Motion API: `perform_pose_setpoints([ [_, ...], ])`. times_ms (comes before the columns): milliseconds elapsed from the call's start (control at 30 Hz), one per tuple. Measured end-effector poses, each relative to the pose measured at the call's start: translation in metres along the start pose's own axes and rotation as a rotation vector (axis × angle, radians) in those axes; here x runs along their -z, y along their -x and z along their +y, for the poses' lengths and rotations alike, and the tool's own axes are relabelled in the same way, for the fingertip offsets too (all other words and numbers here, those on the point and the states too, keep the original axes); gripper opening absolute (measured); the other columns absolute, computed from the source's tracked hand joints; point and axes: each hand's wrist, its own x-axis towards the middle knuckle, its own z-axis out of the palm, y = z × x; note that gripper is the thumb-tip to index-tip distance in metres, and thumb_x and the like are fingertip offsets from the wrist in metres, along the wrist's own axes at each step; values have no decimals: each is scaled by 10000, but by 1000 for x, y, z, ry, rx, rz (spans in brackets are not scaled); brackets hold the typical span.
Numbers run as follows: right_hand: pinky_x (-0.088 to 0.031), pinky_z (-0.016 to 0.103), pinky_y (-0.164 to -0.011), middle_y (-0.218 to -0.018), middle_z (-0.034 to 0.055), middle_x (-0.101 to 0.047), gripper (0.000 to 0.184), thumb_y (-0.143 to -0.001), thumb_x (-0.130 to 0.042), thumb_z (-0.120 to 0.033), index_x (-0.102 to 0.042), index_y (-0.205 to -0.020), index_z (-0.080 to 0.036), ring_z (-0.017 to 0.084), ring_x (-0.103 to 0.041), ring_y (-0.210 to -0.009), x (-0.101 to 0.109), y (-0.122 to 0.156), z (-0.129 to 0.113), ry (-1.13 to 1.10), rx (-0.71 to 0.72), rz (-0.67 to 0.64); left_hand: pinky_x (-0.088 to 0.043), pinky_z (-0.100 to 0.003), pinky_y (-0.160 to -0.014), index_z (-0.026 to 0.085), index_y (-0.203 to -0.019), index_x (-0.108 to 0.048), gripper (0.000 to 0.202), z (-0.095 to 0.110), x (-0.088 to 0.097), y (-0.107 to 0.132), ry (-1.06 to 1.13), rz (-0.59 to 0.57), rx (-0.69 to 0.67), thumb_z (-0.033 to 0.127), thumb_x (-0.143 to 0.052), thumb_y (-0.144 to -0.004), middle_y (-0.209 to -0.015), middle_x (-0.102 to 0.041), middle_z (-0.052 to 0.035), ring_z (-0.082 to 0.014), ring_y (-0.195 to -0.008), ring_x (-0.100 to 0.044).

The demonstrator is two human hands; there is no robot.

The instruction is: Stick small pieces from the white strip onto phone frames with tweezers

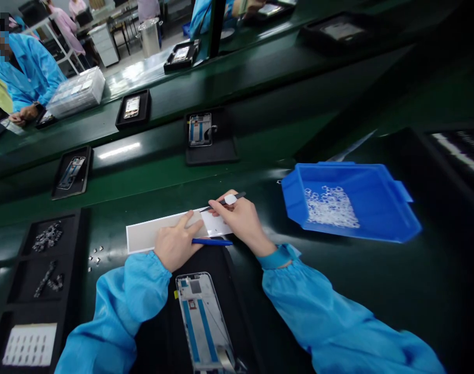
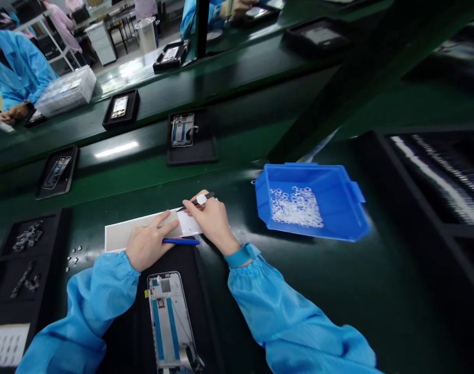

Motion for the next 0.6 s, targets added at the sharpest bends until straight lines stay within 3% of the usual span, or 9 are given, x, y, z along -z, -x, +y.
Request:
perform_pose_setpoints([
  [167,-509,340,-516,-523,2,-613,439,-660,-747,-622,-506,-705,-257,277,-693,-621,7,11,-3,-255,35,129,-613,-403,-683,325,-1308,-610,419,-3,-6,1,72,39,4,390,-637,-895,-1480,-496,-78,-286,-911,-722],
  [233,-528,350,-558,-478,-35,-557,438,-691,-747,-614,-496,-719,-257,246,-663,-561,13,31,-4,-302,64,197,-602,-360,-753,296,-1238,-661,340,-8,-8,4,215,168,18,354,-630,-904,-1424,-553,-79,-260,-1009,-697],
  [300,-534,346,-568,-438,-61,-498,402,-736,-743,-573,-506,-727,-249,216,-623,-495,16,59,-2,-282,58,177,-568,-315,-831,244,-1128,-712,245,-13,-6,10,434,366,51,306,-589,-926,-1269,-655,-83,-220,-1044,-675],
  [367,-524,324,-536,-461,-49,-513,343,-782,-726,-512,-534,-718,-235,204,-616,-486,17,89,-1,-214,38,107,-540,-275,-805,199,-1022,-737,233,-17,1,21,656,450,119,282,-535,-940,-999,-722,-63,-183,-912,-681],
  [400,-515,313,-516,-491,-32,-539,318,-798,-715,-483,-551,-704,-227,200,-617,-492,16,103,0,-170,37,70,-526,-258,-742,187,-978,-743,250,-18,6,26,742,395,155,293,-519,-942,-848,-711,-38,-166,-797,-667],
  [467,-490,295,-479,-543,-8,-572,290,-822,-688,-437,-580,-673,-213,181,-596,-479,13,123,1,-80,57,15,-462,-235,-603,182,-924,-748,271,-17,15,38,834,126,200,338,-526,-932,-645,-636,14,-141,-617,-589],
  [533,-447,283,-442,-552,-4,-567,296,-844,-661,-423,-599,-654,-204,157,-544,-441,10,135,3,3,89,-17,-395,-230,-548,189,-904,-747,260,-14,22,47,819,-167,189,364,-554,-914,-593,-596,37,-129,-563,-532],
  [600,-386,277,-407,-561,-2,-570,310,-863,-643,-430,-605,-660,-200,143,-499,-415,7,139,6,67,99,-30,-370,-232,-557,199,-912,-737,236,-10,24,53,746,-317,168,356,-561,-910,-638,-620,37,-127,-579,-531],
])
